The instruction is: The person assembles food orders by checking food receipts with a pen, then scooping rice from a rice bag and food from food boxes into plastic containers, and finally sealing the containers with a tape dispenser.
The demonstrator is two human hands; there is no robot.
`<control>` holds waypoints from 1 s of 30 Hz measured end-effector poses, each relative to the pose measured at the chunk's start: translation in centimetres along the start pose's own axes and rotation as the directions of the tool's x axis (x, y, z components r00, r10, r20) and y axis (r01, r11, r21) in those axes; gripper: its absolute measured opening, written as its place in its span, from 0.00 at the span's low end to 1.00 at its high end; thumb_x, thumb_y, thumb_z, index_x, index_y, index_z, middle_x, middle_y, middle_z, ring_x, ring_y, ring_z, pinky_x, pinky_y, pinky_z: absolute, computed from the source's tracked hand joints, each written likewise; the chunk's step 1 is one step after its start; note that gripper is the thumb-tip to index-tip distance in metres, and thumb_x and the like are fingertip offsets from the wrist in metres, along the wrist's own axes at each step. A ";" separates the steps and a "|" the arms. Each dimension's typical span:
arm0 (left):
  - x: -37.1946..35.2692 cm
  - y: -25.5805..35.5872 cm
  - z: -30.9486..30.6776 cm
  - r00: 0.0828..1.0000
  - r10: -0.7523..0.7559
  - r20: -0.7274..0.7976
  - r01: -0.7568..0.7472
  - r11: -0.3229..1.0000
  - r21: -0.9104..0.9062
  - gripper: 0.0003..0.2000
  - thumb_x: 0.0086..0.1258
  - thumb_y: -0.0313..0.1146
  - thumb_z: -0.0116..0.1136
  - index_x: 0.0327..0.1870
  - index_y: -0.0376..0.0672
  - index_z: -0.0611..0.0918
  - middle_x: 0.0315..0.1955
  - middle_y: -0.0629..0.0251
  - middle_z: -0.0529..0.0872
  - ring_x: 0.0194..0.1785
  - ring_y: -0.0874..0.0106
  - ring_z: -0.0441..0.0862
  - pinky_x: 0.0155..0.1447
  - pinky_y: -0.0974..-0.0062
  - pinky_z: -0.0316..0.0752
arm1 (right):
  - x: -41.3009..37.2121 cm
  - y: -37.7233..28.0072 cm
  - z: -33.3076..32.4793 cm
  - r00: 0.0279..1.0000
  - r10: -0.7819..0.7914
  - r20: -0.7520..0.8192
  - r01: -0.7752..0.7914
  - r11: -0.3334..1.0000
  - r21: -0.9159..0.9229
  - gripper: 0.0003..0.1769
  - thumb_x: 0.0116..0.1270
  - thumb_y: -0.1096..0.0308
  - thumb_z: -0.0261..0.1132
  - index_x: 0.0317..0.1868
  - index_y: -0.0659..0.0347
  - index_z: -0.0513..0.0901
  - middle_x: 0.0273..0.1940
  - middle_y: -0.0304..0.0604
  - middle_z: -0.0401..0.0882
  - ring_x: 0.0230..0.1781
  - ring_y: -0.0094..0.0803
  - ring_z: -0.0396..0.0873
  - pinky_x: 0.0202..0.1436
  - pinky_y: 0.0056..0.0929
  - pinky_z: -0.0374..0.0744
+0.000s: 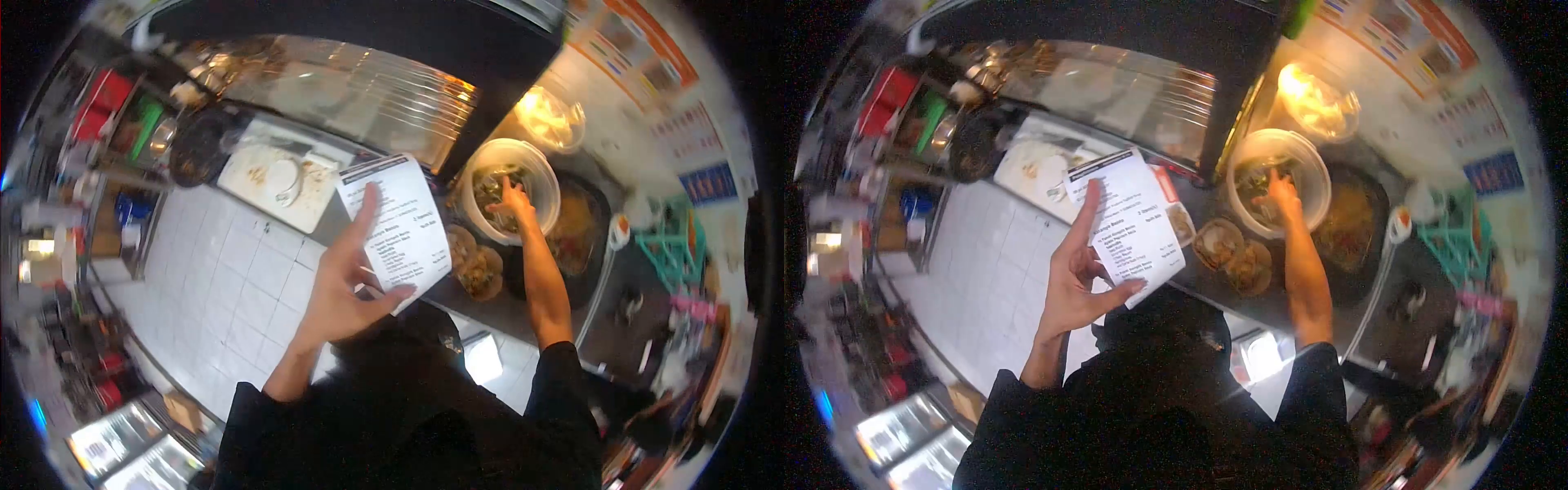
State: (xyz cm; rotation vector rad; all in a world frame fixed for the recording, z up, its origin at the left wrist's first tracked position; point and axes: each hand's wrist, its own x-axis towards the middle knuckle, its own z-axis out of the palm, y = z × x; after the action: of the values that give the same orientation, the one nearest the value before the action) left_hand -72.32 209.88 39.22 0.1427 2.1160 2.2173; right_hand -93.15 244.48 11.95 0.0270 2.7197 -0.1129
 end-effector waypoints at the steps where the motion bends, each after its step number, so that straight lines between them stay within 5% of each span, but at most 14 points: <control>1: -0.6 0.7 -0.1 1.000 -0.006 -0.029 0.005 1.000 -0.024 0.51 0.50 0.14 0.64 0.76 0.43 0.48 0.64 0.51 0.70 0.52 0.69 0.81 0.46 0.78 0.80 | 2.3 0.3 1.3 1.000 -0.016 0.000 0.016 1.000 -0.015 0.53 0.47 0.55 0.75 0.69 0.57 0.55 0.58 0.73 0.65 0.55 0.64 0.73 0.57 0.51 0.75; 4: -2.2 1.3 1.1 0.986 0.008 -0.169 -0.007 1.000 0.006 0.52 0.49 0.14 0.64 0.76 0.45 0.48 0.68 0.51 0.65 0.61 0.68 0.73 0.55 0.74 0.76 | 4.5 1.3 2.1 0.988 -0.154 0.030 0.155 0.988 -0.023 0.47 0.51 0.66 0.70 0.70 0.58 0.54 0.49 0.71 0.75 0.50 0.62 0.77 0.54 0.51 0.76; 6: -3.0 2.2 2.4 0.980 0.040 -0.197 -0.044 0.999 -0.013 0.52 0.48 0.14 0.65 0.76 0.45 0.48 0.69 0.51 0.63 0.65 0.68 0.68 0.60 0.71 0.73 | 5.3 1.9 1.8 0.972 -0.230 -0.046 0.230 0.973 0.011 0.37 0.52 0.71 0.66 0.64 0.60 0.64 0.41 0.66 0.80 0.47 0.58 0.79 0.51 0.48 0.78; 10: -4.1 3.1 5.1 0.954 0.046 -0.295 -0.066 0.996 -0.059 0.52 0.48 0.14 0.64 0.76 0.44 0.47 0.70 0.50 0.61 0.62 0.70 0.71 0.52 0.77 0.77 | 3.9 3.3 -0.4 0.902 -0.428 -0.065 0.429 0.903 0.013 0.22 0.52 0.73 0.65 0.51 0.60 0.80 0.44 0.60 0.82 0.47 0.54 0.80 0.51 0.46 0.77; 12: -4.3 2.6 6.6 0.943 0.083 -0.323 -0.091 0.996 -0.009 0.52 0.48 0.14 0.63 0.76 0.44 0.47 0.70 0.50 0.60 0.61 0.71 0.72 0.49 0.79 0.78 | 3.2 4.1 -0.6 0.797 -0.535 -0.279 0.570 0.820 0.054 0.20 0.55 0.70 0.67 0.50 0.59 0.82 0.44 0.56 0.83 0.45 0.52 0.81 0.50 0.44 0.77; 18: -3.6 2.5 10.4 0.929 0.116 -0.353 -0.109 0.993 0.038 0.52 0.48 0.13 0.62 0.76 0.43 0.47 0.72 0.48 0.56 0.61 0.69 0.73 0.45 0.80 0.80 | 0.6 4.5 -5.4 0.895 -0.415 -0.163 0.446 0.839 0.310 0.23 0.56 0.65 0.73 0.51 0.62 0.82 0.43 0.51 0.85 0.42 0.34 0.84 0.44 0.31 0.79; 21: -2.8 2.1 13.1 0.930 0.121 -0.346 -0.112 0.993 0.046 0.52 0.48 0.12 0.62 0.76 0.43 0.46 0.72 0.48 0.55 0.61 0.68 0.73 0.45 0.80 0.80 | 2.3 7.8 -4.1 0.709 -0.653 -0.266 0.633 0.424 0.648 0.20 0.55 0.71 0.72 0.50 0.62 0.82 0.31 0.45 0.85 0.31 0.33 0.83 0.37 0.32 0.79; 22: -2.6 2.1 13.5 0.936 0.122 -0.331 -0.111 0.993 0.051 0.52 0.48 0.12 0.62 0.76 0.43 0.46 0.73 0.48 0.54 0.61 0.68 0.73 0.45 0.80 0.80 | 2.2 8.1 -4.3 0.711 -0.650 -0.269 0.633 0.424 0.648 0.20 0.55 0.71 0.72 0.50 0.62 0.82 0.31 0.45 0.85 0.31 0.33 0.83 0.37 0.32 0.79; 24: -2.2 2.2 14.3 0.938 0.121 -0.324 -0.108 0.992 0.058 0.52 0.48 0.12 0.62 0.76 0.43 0.46 0.73 0.48 0.54 0.61 0.68 0.74 0.45 0.79 0.80 | 0.8 7.0 -4.8 0.891 -0.450 0.061 0.375 0.806 0.459 0.22 0.53 0.68 0.74 0.50 0.62 0.81 0.35 0.47 0.85 0.30 0.34 0.83 0.38 0.31 0.80; 25: -2.2 2.3 12.4 0.943 0.112 -0.314 -0.100 0.993 0.055 0.53 0.48 0.12 0.62 0.76 0.44 0.45 0.73 0.48 0.53 0.60 0.67 0.74 0.45 0.79 0.81 | -0.2 4.1 -4.7 0.879 -0.477 0.021 0.440 0.826 0.352 0.27 0.50 0.64 0.77 0.51 0.63 0.80 0.36 0.49 0.85 0.29 0.36 0.84 0.38 0.32 0.81; 27: -1.7 2.3 13.3 0.950 0.100 -0.295 -0.087 0.995 0.056 0.53 0.47 0.12 0.62 0.76 0.44 0.45 0.73 0.48 0.53 0.60 0.67 0.74 0.46 0.78 0.81 | 2.4 4.7 0.3 0.806 -0.591 -0.037 0.592 0.799 0.109 0.39 0.46 0.60 0.78 0.58 0.63 0.72 0.43 0.59 0.82 0.44 0.51 0.82 0.47 0.45 0.80; 28: -1.5 2.4 13.5 0.953 0.087 -0.289 -0.075 0.996 0.051 0.54 0.47 0.12 0.63 0.76 0.44 0.44 0.73 0.47 0.53 0.60 0.66 0.74 0.46 0.78 0.81 | 0.7 3.0 -1.0 0.864 -0.500 0.060 0.494 0.865 0.088 0.34 0.49 0.62 0.75 0.55 0.62 0.73 0.47 0.62 0.80 0.50 0.58 0.78 0.50 0.49 0.78; 30: -1.3 2.6 13.2 0.956 0.106 -0.274 -0.092 0.994 0.062 0.54 0.47 0.12 0.62 0.76 0.44 0.44 0.73 0.47 0.53 0.60 0.66 0.75 0.46 0.78 0.81 | 1.0 1.6 0.0 0.882 -0.465 -0.074 0.470 0.878 0.086 0.24 0.54 0.66 0.69 0.51 0.61 0.74 0.44 0.63 0.80 0.48 0.60 0.78 0.48 0.50 0.77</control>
State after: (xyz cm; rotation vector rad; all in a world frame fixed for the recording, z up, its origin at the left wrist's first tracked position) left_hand -69.43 222.72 42.43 -0.0658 2.3522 2.3657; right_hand -94.03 246.07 11.40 -0.6119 2.7113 -0.3958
